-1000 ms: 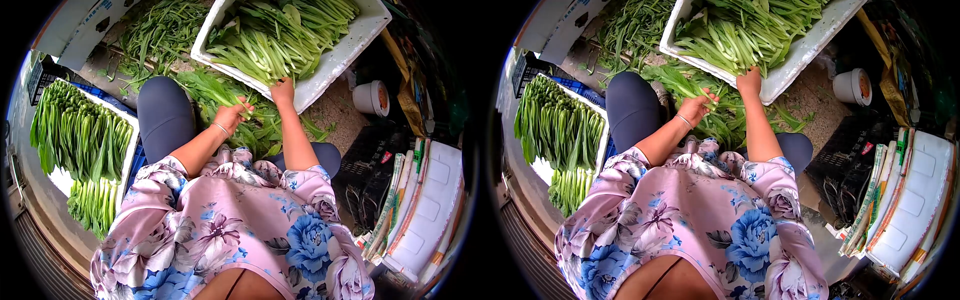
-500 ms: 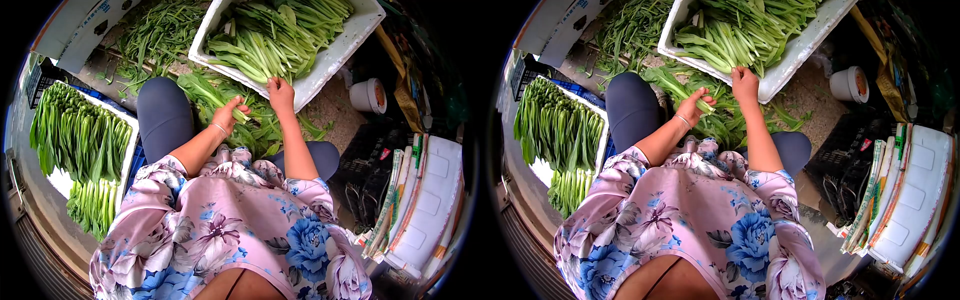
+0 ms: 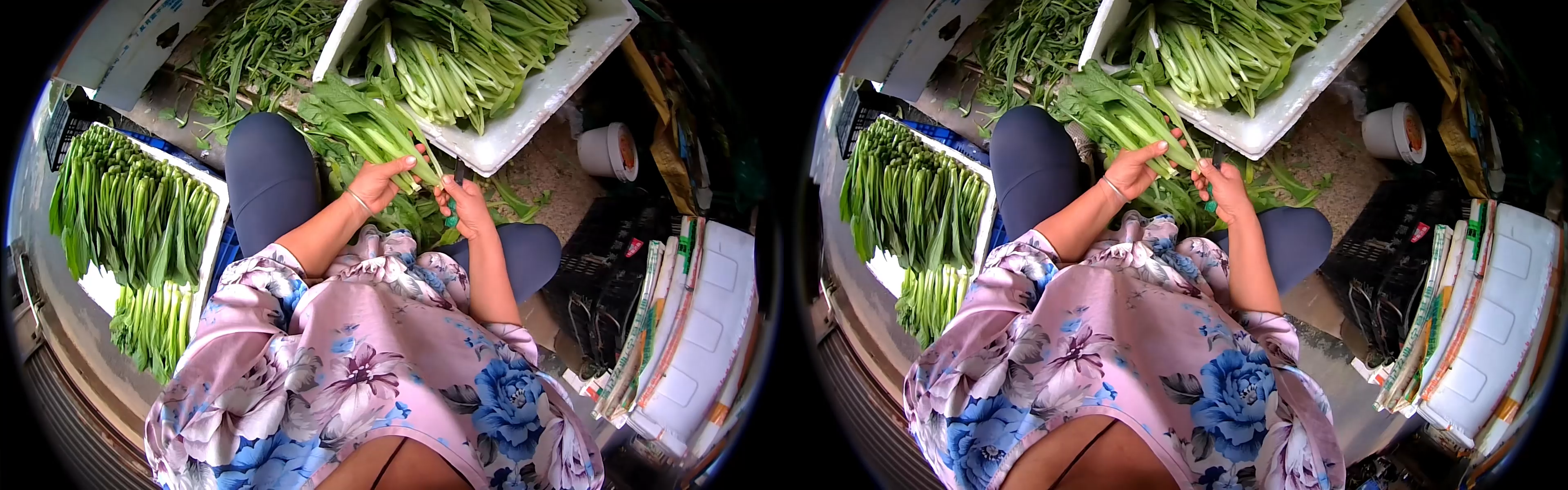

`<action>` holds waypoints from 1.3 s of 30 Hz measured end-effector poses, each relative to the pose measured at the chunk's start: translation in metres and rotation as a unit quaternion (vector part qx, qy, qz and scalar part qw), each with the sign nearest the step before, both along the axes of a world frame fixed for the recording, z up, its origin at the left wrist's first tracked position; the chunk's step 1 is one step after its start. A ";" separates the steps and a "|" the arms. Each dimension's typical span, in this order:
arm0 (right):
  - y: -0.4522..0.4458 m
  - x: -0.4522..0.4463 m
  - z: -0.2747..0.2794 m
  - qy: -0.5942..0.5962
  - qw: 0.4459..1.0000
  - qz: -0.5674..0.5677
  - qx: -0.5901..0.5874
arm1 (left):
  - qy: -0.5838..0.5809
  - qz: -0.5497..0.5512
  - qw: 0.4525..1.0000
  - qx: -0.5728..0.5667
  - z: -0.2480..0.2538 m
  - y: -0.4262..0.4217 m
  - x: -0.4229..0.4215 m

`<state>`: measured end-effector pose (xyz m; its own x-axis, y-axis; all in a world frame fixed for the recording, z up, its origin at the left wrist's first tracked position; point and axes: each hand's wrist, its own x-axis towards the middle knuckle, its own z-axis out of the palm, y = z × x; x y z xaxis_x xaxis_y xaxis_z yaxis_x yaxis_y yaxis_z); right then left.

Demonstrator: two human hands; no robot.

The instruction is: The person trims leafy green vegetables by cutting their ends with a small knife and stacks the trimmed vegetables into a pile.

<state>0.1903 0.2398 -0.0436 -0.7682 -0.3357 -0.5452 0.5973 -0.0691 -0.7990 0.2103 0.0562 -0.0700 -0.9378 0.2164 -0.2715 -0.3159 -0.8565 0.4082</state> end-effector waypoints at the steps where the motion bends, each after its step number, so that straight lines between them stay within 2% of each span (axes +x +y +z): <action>1: -0.001 0.002 -0.003 -0.009 1.000 -0.011 0.022 | 0.002 0.007 1.000 -0.011 -0.006 0.001 0.001; 4: -0.010 0.008 -0.009 -0.028 0.997 -0.052 0.049 | -0.005 0.024 0.999 -0.031 -0.013 0.003 -0.001; 6: -0.017 0.016 -0.008 -0.121 0.973 -0.142 -0.133 | -0.018 0.035 0.999 -0.037 -0.010 0.002 -0.001; 7: -0.020 0.019 -0.006 -0.129 0.961 -0.131 -0.208 | -0.029 0.048 0.998 -0.043 -0.008 0.000 -0.001; 8: -0.023 0.022 -0.007 -0.130 0.961 -0.131 -0.207 | -0.030 0.048 0.997 -0.043 -0.009 0.000 -0.001; 10: -0.027 0.027 -0.010 -0.133 0.925 -0.172 -0.311 | -0.024 0.056 0.997 -0.045 -0.012 0.001 -0.001; 20: -0.038 0.036 -0.035 -0.159 0.926 -0.203 -0.274 | -0.046 0.074 0.995 -0.046 -0.016 0.000 0.002; 22: -0.028 0.048 -0.053 -0.277 0.910 -0.160 -0.263 | -0.045 0.085 0.995 -0.027 -0.018 0.001 -0.001; 24: -0.025 0.062 -0.073 -0.386 0.909 -0.114 -0.110 | -0.063 0.090 0.994 -0.028 -0.008 -0.002 -0.004; 26: -0.029 0.066 -0.076 -0.382 0.913 -0.141 -0.002 | -0.086 0.099 0.991 -0.030 -0.007 -0.004 -0.001; 28: -0.036 0.055 -0.054 -0.297 0.939 -0.158 0.077 | -0.141 0.086 0.978 -0.127 -0.013 -0.002 0.001; 30: -0.039 0.048 -0.043 -0.105 0.969 -0.161 0.153 | -0.166 0.085 0.970 -0.155 -0.016 0.000 0.002; 32: -0.043 0.046 -0.036 0.028 0.981 -0.126 0.148 | -0.158 0.077 0.962 -0.208 -0.016 0.001 0.002; 33: -0.043 0.045 -0.038 0.029 0.980 -0.126 0.149 | -0.158 0.077 0.962 -0.207 -0.014 0.002 0.003; 35: -0.045 0.042 -0.045 0.149 0.980 -0.059 0.120 | -0.134 0.059 0.962 -0.232 -0.009 0.002 0.004; 36: -0.044 0.041 -0.047 0.148 0.980 -0.057 0.119 | -0.123 0.051 0.960 -0.245 -0.007 0.002 0.005; 38: -0.036 0.036 -0.046 0.008 0.989 -0.143 0.021 | -0.124 0.049 0.968 -0.211 -0.009 0.002 0.006; 39: -0.033 0.033 -0.044 -0.019 0.990 -0.139 -0.030 | -0.120 0.058 0.973 -0.189 -0.006 0.002 0.006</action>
<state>0.2234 0.2068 -0.0871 -0.8143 -0.1477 -0.5613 0.5787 -0.2815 -0.7654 0.2161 0.0583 -0.0763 -0.8497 -0.0445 -0.5254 -0.3516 -0.6947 0.6275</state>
